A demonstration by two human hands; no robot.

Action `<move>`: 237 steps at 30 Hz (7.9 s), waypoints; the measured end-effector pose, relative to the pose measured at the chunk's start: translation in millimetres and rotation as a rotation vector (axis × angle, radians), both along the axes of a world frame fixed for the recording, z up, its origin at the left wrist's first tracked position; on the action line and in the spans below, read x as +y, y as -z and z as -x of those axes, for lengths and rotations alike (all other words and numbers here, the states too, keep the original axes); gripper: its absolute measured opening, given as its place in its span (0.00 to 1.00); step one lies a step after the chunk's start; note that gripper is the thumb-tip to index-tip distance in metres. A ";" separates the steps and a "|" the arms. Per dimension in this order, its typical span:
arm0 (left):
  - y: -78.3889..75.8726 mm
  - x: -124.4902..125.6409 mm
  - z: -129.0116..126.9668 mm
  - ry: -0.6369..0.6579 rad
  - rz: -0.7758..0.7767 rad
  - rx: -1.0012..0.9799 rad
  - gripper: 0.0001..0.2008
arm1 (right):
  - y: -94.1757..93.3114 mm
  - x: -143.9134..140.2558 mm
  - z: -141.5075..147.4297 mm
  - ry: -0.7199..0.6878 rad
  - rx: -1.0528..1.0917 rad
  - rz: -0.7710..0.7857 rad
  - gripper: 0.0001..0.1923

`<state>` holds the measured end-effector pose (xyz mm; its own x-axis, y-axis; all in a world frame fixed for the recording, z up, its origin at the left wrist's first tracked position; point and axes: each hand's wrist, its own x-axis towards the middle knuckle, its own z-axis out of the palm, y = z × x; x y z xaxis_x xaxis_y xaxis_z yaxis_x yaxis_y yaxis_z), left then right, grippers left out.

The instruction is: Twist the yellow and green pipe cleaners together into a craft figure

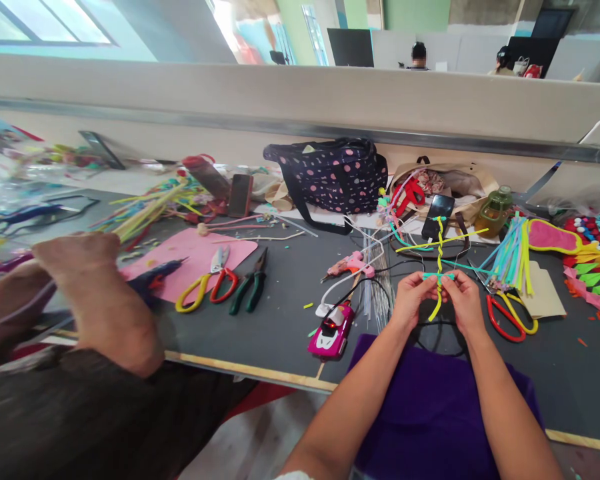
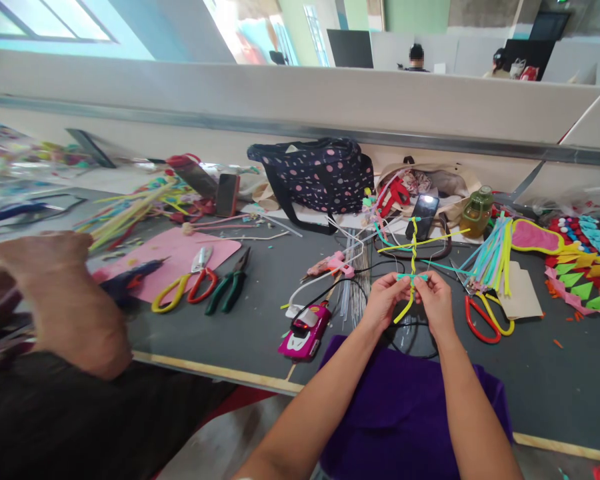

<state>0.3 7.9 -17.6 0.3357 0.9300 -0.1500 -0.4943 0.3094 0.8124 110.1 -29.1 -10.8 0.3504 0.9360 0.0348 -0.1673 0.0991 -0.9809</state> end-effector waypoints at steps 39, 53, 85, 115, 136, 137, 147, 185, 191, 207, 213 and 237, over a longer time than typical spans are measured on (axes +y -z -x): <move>-3.3 -1.3 0.9 -0.049 -0.023 0.011 0.12 | 5.0 0.5 -6.7 0.007 -0.154 0.004 0.14; -1.1 -0.1 1.6 0.006 -0.014 -0.077 0.11 | 6.3 0.8 -6.8 0.017 -0.123 0.008 0.14; -4.9 8.1 6.1 -0.347 -0.016 0.088 0.13 | 6.1 -3.1 0.3 -0.055 -0.603 -0.116 0.09; -3.0 10.3 4.8 -0.513 0.005 -0.014 0.15 | 4.1 -8.9 8.8 0.295 -0.658 -0.214 0.12; -7.8 3.0 1.2 -0.400 -0.036 -0.096 0.15 | 8.3 -5.9 11.7 0.241 -1.089 -0.402 0.10; -8.0 3.0 1.4 -0.390 -0.040 -0.100 0.15 | 7.5 -6.2 12.1 0.236 -1.065 -0.395 0.10; -9.5 6.4 7.6 -0.304 -0.058 -0.063 0.14 | -3.5 -8.2 11.8 0.051 -0.607 -0.200 0.08; -9.7 5.6 4.1 -0.345 -0.006 -0.091 0.15 | 5.8 -8.4 9.8 0.137 -1.290 -0.365 0.10; -9.2 4.9 4.3 -0.334 -0.038 -0.131 0.14 | 2.6 -10.6 16.0 0.105 -0.969 -0.334 0.09; -6.9 5.3 4.4 -0.381 -0.040 -0.073 0.13 | 8.9 -0.3 16.8 -0.053 0.003 0.061 0.14; -5.3 8.6 5.6 -0.496 0.014 -0.088 0.14 | 7.3 -7.2 11.8 0.228 -0.745 -0.078 0.15; -4.4 7.2 4.6 -0.387 0.036 -0.134 0.16 | 3.9 -10.8 15.0 0.247 -1.038 -0.382 0.10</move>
